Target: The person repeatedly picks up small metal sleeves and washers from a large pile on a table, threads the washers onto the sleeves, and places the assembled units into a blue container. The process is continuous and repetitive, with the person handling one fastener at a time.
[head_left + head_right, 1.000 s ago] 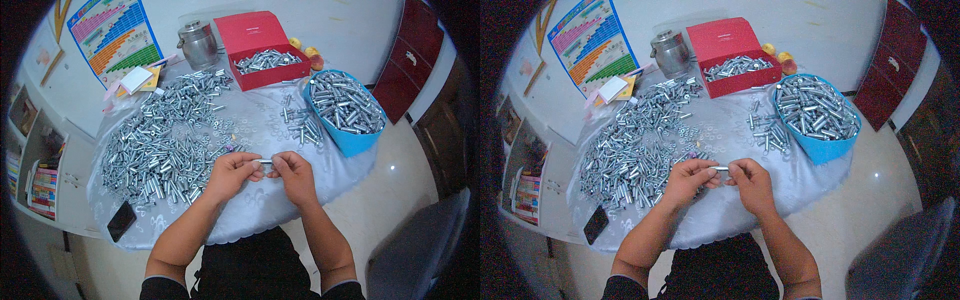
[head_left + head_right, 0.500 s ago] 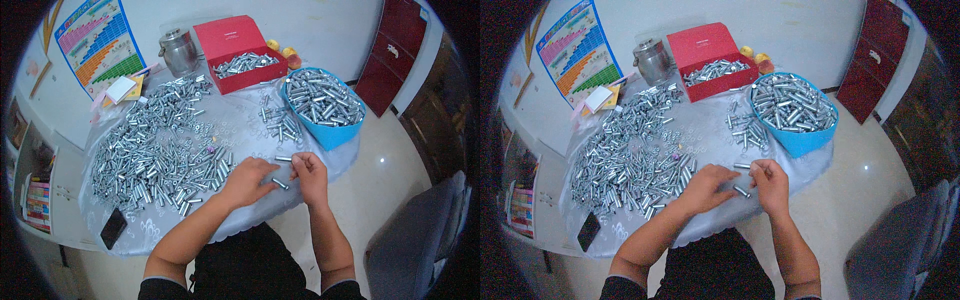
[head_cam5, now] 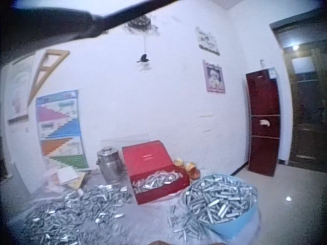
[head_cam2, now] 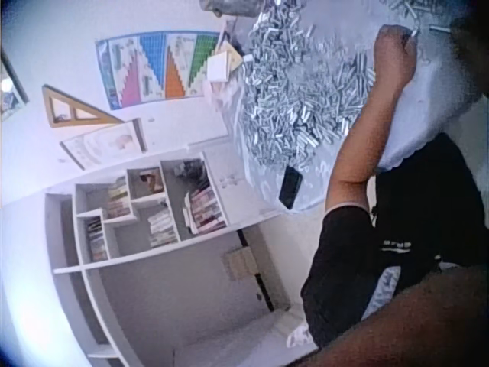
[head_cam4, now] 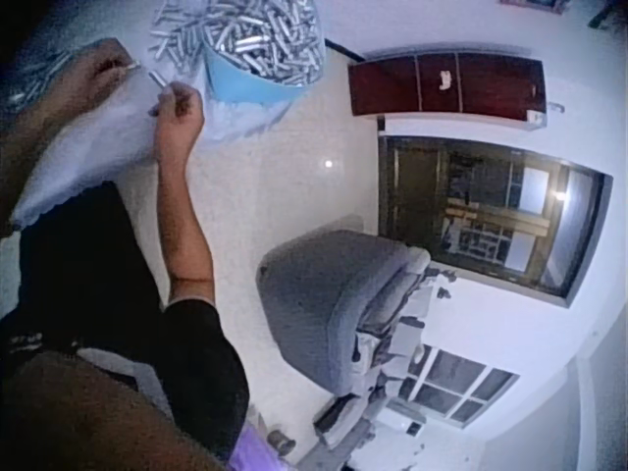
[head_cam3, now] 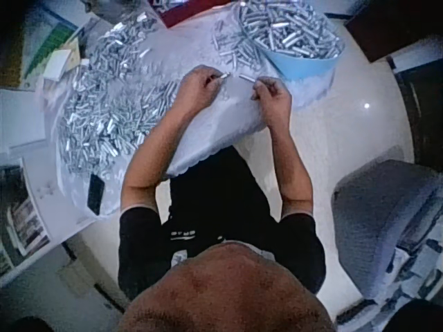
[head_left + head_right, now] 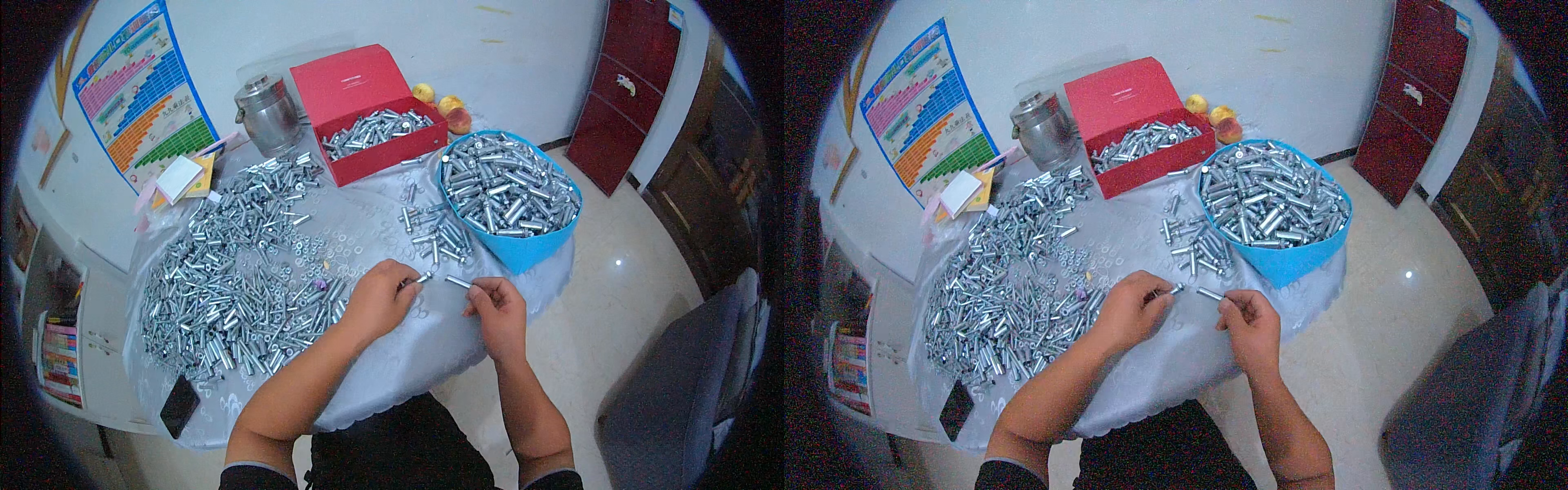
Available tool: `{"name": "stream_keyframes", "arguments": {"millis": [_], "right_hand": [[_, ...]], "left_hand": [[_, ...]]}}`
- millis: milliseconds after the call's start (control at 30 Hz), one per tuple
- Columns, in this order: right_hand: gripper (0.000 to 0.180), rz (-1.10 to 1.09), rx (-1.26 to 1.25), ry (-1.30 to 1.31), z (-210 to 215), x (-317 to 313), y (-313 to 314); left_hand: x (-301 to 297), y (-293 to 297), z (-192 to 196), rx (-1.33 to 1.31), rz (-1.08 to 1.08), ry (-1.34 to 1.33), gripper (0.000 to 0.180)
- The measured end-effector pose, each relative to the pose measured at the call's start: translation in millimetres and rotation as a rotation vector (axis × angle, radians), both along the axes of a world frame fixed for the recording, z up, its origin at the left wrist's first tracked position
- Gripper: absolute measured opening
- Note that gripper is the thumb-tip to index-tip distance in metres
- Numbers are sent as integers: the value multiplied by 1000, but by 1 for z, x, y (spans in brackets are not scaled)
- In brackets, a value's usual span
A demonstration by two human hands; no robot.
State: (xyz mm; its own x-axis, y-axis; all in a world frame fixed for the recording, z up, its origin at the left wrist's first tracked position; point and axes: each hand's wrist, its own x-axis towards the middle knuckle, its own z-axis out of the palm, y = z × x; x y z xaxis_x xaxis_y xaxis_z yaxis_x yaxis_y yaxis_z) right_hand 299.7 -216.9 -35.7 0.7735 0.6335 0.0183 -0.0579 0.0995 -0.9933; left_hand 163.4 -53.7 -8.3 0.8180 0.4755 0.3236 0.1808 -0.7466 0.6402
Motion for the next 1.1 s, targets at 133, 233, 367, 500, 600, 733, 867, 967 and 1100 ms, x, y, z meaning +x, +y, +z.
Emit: {"name": "stream_keyframes", "arguments": {"millis": [133,233,367,500,600,733,867,967,1100], "right_hand": [[16,-28,25,10,8,10,1],[16,-46,62,-27,16,19,6],[16,-125,92,-133,46,32,14],[16,-321,47,-345,67,69,22],[16,-481,-33,-507,92,95,33],[19,-553,-91,-646,106,148,44],[22,-537,-263,-732,117,179,64],[22,-476,-364,-736,114,194,78],[22,-438,-432,-793,121,200,97]], "left_hand": [[17,13,10,-34,49,-39,20],[32,29,14,34,50,-78,22],[59,51,20,-54,38,-159,23],[95,76,35,-180,13,-206,23],[118,79,61,-340,41,-212,21],[158,92,67,-323,60,-268,18],[193,100,61,-197,129,-233,21],[210,90,70,-131,177,-234,19],[230,93,76,-108,232,-227,17]]}}
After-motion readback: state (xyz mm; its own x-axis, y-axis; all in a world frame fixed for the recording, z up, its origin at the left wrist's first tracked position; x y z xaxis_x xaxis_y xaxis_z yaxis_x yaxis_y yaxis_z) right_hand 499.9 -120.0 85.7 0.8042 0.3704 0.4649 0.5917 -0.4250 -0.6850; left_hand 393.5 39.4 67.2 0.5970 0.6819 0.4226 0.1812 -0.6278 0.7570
